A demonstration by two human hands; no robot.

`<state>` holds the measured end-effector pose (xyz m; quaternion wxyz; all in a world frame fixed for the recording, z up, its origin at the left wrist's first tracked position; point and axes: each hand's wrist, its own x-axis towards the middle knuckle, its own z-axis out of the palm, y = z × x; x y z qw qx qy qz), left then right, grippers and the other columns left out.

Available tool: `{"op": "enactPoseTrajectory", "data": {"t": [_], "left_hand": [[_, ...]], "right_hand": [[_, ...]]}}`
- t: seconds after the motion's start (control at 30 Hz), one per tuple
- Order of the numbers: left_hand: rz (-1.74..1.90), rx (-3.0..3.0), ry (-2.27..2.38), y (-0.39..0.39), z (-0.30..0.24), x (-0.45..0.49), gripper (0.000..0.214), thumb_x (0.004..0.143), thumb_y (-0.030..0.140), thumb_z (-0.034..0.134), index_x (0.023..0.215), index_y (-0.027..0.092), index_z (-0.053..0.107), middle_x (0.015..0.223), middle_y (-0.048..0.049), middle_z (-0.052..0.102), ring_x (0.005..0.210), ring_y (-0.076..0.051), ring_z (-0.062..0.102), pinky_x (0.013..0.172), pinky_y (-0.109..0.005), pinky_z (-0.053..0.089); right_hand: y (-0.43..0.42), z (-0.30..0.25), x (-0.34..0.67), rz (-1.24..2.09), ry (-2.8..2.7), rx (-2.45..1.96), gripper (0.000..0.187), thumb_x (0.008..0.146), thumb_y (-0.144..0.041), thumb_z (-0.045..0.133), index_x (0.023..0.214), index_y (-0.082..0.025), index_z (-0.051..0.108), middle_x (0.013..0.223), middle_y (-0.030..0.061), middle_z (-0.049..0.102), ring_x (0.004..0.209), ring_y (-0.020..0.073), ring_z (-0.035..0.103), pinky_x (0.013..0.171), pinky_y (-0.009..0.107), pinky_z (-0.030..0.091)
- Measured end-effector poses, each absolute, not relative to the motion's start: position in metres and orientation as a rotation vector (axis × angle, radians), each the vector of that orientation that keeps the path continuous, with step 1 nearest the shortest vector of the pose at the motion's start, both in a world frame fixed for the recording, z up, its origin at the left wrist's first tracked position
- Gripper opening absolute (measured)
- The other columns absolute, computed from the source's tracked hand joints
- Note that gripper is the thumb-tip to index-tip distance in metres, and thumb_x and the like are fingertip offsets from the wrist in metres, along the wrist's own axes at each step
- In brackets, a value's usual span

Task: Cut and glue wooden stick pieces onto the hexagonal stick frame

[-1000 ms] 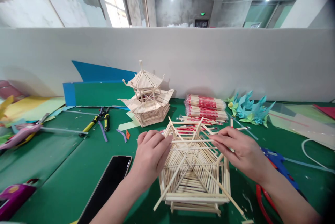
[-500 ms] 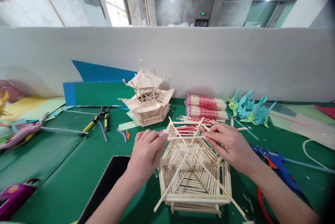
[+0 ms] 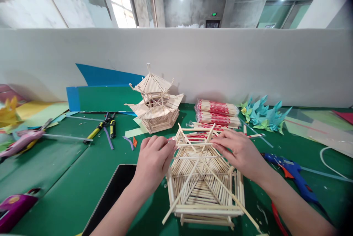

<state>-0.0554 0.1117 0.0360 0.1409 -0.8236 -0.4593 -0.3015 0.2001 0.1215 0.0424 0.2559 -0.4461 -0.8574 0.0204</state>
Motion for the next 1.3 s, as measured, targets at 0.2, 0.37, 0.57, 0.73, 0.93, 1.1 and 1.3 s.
{"op": "enactPoseTrajectory", "data": {"t": [0.2,0.37,0.57,0.73,0.93,1.1,1.3], "left_hand": [[-0.867,-2.326,-1.33,0.111,0.038,-0.057,0.025,0.088,0.024,0.044,0.083,0.017,0.068,0.067,-0.0038,0.059,0.065,-0.019,0.051,0.063,-0.033,0.035],[-0.888,-2.352,-1.363,0.113,0.036,-0.057,0.024,0.088,0.023,0.044,0.085,0.017,0.067,0.068,-0.0041,0.059,0.066,-0.019,0.052,0.064,-0.034,0.037],[-0.961,-2.447,-1.477,0.12,0.031,-0.06,0.021,0.087,0.023,0.046,0.089,0.016,0.066,0.075,-0.0059,0.064,0.072,-0.02,0.057,0.064,-0.034,0.043],[-1.063,-2.524,-1.584,0.12,0.029,-0.064,0.018,0.086,0.023,0.049,0.084,0.017,0.066,0.077,-0.0052,0.064,0.073,-0.018,0.061,0.065,-0.031,0.048],[-1.166,-2.547,-1.657,0.116,0.031,-0.066,0.017,0.084,0.023,0.049,0.079,0.018,0.065,0.076,-0.0044,0.064,0.071,-0.016,0.061,0.064,-0.029,0.05],[-1.211,-2.529,-1.712,0.102,0.035,-0.069,0.016,0.085,0.023,0.049,0.079,0.018,0.063,0.074,-0.0035,0.062,0.07,-0.016,0.06,0.062,-0.029,0.05],[-1.29,-2.487,-1.682,0.078,0.033,-0.073,0.009,0.084,0.018,0.051,0.08,0.018,0.058,0.075,-0.0025,0.059,0.072,-0.015,0.056,0.065,-0.028,0.047]], "right_hand": [[0.123,0.042,0.199,0.01,-2.318,-1.185,0.022,0.09,-0.028,0.046,0.094,-0.023,0.067,0.085,0.003,0.064,0.08,0.0179,0.057,0.07,0.032,0.038],[0.127,0.042,0.199,-0.026,-2.313,-1.169,0.022,0.09,-0.028,0.046,0.094,-0.023,0.067,0.084,0.0029,0.064,0.079,0.018,0.057,0.069,0.033,0.038],[0.131,0.039,0.2,-0.017,-2.339,-1.129,0.023,0.09,-0.027,0.045,0.093,-0.021,0.067,0.08,0.0031,0.064,0.077,0.0163,0.057,0.069,0.031,0.041],[0.134,0.038,0.203,0.006,-2.339,-1.125,0.022,0.09,-0.025,0.046,0.093,-0.019,0.067,0.08,0.0046,0.063,0.077,0.0173,0.057,0.068,0.032,0.043],[0.134,0.038,0.201,0.021,-2.333,-1.103,0.021,0.09,-0.023,0.046,0.098,-0.021,0.065,0.086,0.0039,0.064,0.08,0.0161,0.057,0.071,0.032,0.044],[0.136,0.041,0.203,0.007,-2.315,-1.109,0.02,0.088,-0.021,0.048,0.099,-0.021,0.065,0.091,0.0046,0.065,0.083,0.0172,0.058,0.074,0.034,0.045],[0.143,0.041,0.204,-0.009,-2.287,-1.128,0.022,0.088,-0.02,0.048,0.102,-0.023,0.065,0.098,0.0059,0.065,0.087,0.0191,0.06,0.075,0.035,0.048]]}}
